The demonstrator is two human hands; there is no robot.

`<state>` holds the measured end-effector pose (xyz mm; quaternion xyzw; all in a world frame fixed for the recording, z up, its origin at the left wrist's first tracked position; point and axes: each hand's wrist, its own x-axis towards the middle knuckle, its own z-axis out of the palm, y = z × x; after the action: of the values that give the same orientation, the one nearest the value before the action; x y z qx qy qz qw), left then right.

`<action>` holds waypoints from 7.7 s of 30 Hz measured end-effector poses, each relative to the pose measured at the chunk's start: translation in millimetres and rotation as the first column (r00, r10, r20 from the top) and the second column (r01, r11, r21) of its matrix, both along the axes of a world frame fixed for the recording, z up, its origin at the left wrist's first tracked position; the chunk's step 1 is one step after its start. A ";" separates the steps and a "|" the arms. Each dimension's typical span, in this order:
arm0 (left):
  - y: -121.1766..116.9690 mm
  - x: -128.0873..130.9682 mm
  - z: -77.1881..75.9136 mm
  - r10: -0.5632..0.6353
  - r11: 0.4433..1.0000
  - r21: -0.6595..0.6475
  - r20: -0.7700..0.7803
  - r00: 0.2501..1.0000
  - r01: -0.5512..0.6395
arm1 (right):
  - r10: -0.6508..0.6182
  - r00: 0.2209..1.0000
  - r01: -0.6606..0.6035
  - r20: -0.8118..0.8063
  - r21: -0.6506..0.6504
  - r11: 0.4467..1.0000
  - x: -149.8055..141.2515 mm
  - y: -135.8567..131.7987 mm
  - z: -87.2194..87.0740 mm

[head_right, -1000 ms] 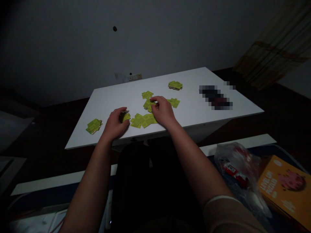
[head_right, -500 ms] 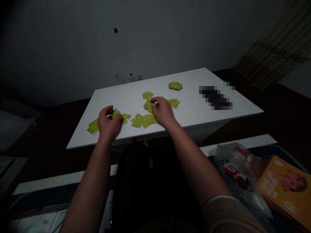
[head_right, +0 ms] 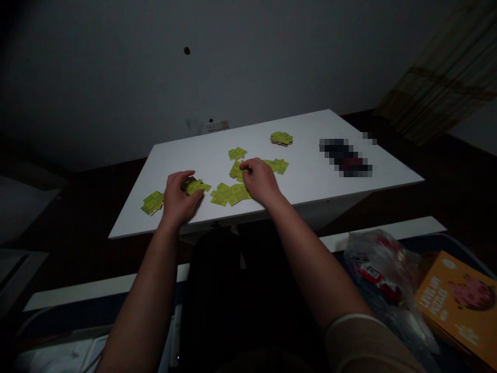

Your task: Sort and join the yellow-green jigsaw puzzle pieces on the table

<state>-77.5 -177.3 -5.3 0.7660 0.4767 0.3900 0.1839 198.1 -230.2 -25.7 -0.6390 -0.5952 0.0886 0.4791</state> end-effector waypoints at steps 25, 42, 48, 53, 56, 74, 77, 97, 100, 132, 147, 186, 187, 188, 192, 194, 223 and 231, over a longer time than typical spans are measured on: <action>7.4 -0.8 -12.0 0.000 0.999 -0.046 0.184 0.983 0.009 | 0.063 0.974 -0.022 0.219 -0.183 0.983 -9.5 -8.7 12.2; 7.5 3.5 -14.0 -0.024 0.978 -0.187 0.346 0.938 0.094 | 0.060 0.972 -0.016 0.227 -0.193 0.981 -8.8 -8.4 11.3; 6.0 3.4 -11.0 -0.015 0.978 -0.190 0.334 0.942 0.083 | 0.047 0.970 0.003 0.239 -0.203 0.979 -9.6 -9.1 13.3; 6.3 3.4 -13.2 -0.006 0.977 -0.198 0.350 0.937 0.081 | 0.045 0.972 0.002 0.232 -0.199 0.980 -9.3 -9.1 13.2; 6.7 3.0 -14.5 0.000 0.975 -0.207 0.355 0.935 0.078 | 0.043 0.973 0.001 0.227 -0.191 0.982 -9.3 -8.7 12.3; 6.2 2.3 -14.0 -0.002 0.976 -0.206 0.325 0.946 0.073 | 0.050 0.973 -0.007 0.224 -0.187 0.982 -9.1 -7.7 11.1; 6.2 2.0 -14.2 -0.006 0.974 -0.214 0.328 0.945 0.080 | 0.043 0.975 -0.002 0.216 -0.186 0.983 -8.9 -8.2 11.2; 8.0 2.3 -14.2 -0.066 0.980 -0.156 0.321 0.945 0.122 | 0.050 0.978 -0.011 0.205 -0.191 0.981 -8.2 -8.4 10.7; 6.6 2.5 -13.0 -0.052 0.977 -0.180 0.333 0.942 0.118 | 0.052 0.979 -0.011 0.200 -0.197 0.980 -7.7 -7.8 9.6; -0.5 12.0 -6.8 0.074 0.995 -0.037 -0.313 0.947 -0.090 | -0.047 0.999 0.047 -0.002 -0.020 0.999 -4.8 -9.6 7.9; -36.9 36.0 -2.6 -0.251 0.956 0.067 -0.311 0.917 0.285 | -0.017 0.997 0.024 0.074 -0.099 0.995 -5.5 -9.3 8.3; -72.8 -20.3 -13.5 -0.157 0.984 0.016 -0.383 0.910 0.177 | 0.080 0.914 0.045 0.398 -0.293 0.955 -18.9 -15.2 24.7; -73.3 -21.0 -13.3 -0.157 0.984 0.017 -0.387 0.909 0.177 | 0.081 0.914 0.044 0.397 -0.296 0.954 -18.8 -15.1 24.8; -73.8 -21.7 -13.3 -0.158 0.984 0.019 -0.390 0.907 0.179 | 0.082 0.915 0.043 0.396 -0.298 0.954 -18.6 -15.1 24.8; -74.3 -24.4 -14.6 -0.162 0.981 0.034 -0.400 0.902 0.191 | 0.080 0.918 0.042 0.389 -0.296 0.954 -18.5 -15.0 24.0; -74.2 -25.0 -15.4 -0.163 0.980 0.037 -0.405 0.900 0.194 | 0.077 0.920 0.040 0.384 -0.288 0.957 -18.6 -14.9 23.2; -57.8 -10.2 -8.6 -0.196 0.973 0.024 -0.441 0.876 0.230 | 0.037 0.925 0.068 0.378 -0.260 0.963 -20.0 -14.6 18.9; -61.1 -0.9 -4.3 -0.191 0.976 0.013 -0.436 0.880 0.219 | -0.079 0.963 0.093 0.258 -0.043 0.995 -10.7 -24.3 21.1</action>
<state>-78.4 -238.4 -9.7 0.8847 0.4096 0.2036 0.0903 187.4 -254.5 -4.6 -0.6831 -0.6212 0.0010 0.3841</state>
